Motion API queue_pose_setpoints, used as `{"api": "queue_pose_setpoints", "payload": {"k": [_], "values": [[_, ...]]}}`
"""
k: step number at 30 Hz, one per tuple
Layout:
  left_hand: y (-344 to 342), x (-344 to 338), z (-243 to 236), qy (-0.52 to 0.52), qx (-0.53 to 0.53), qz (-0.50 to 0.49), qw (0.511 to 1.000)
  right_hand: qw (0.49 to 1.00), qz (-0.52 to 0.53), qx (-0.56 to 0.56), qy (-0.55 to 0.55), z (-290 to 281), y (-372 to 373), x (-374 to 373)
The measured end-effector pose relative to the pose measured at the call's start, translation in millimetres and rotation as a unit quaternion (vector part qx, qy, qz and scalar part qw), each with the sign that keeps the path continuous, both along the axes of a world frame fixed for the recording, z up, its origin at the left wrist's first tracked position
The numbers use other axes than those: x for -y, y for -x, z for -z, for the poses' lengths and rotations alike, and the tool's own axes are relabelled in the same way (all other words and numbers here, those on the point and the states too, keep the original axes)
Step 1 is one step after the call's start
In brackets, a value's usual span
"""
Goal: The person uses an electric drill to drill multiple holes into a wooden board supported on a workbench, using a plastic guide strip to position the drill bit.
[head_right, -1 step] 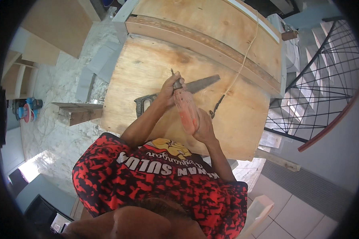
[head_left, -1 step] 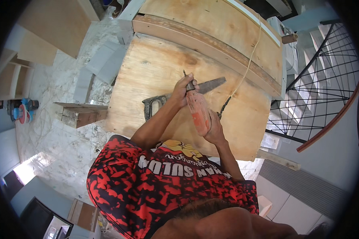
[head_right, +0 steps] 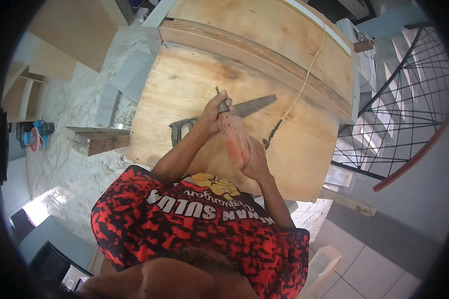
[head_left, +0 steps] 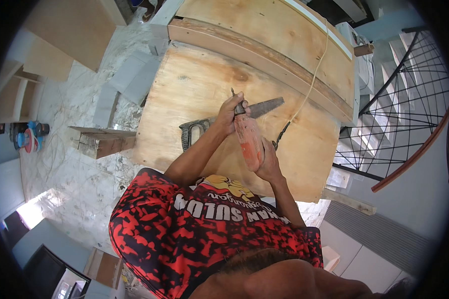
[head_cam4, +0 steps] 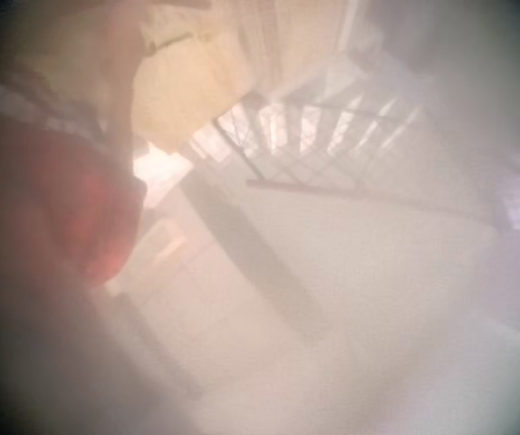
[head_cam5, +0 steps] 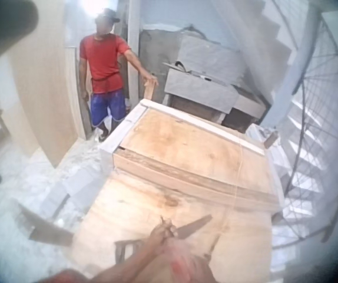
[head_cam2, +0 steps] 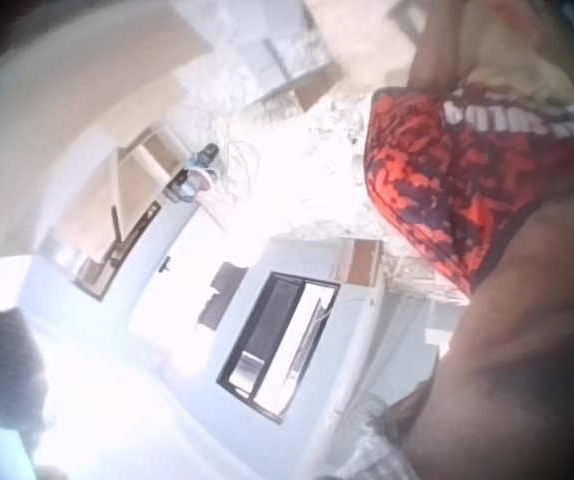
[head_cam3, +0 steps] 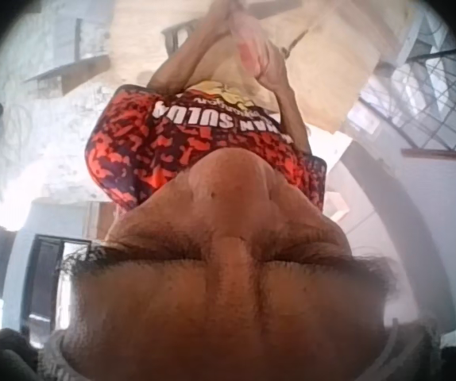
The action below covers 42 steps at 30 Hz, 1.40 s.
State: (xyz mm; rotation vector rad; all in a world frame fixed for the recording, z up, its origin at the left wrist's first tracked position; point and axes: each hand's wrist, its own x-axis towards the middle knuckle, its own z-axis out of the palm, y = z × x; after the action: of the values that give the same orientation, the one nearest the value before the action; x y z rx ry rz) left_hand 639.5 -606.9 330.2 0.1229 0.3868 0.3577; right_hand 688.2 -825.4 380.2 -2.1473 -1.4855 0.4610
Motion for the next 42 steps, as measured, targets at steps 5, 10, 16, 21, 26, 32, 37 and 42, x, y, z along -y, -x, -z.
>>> {"api": "queue_pose_setpoints", "payload": {"k": [5,10,16,21,26,32,37,42], "values": [[13,5,-4,-0.021,0.002,0.008,1.0,0.988,0.042,-0.112,0.094,-38,14,-17],[12,5,-11,-0.047,0.012,0.012,0.999,0.993,0.003,-0.104,-0.046,-42,17,-31],[16,4,-7,-0.007,-0.008,-0.014,1.0,0.993,0.018,-0.029,-0.112,-23,18,-11],[18,10,-1,0.048,-0.006,-0.026,0.998,1.0,0.02,0.005,0.008,34,-4,26],[24,10,-16,-0.036,-0.018,-0.03,0.999,0.993,-0.065,0.063,-0.072,4,8,4],[21,3,-25,-0.067,0.012,-0.023,0.997,0.999,-0.006,-0.001,-0.048,-25,16,-20],[19,4,-24,-0.057,0.012,-0.023,0.998,0.999,-0.02,0.023,-0.044,2,12,-2],[20,5,-17,-0.124,-0.037,-0.009,0.992,0.985,-0.008,0.127,-0.12,6,14,1]]}}
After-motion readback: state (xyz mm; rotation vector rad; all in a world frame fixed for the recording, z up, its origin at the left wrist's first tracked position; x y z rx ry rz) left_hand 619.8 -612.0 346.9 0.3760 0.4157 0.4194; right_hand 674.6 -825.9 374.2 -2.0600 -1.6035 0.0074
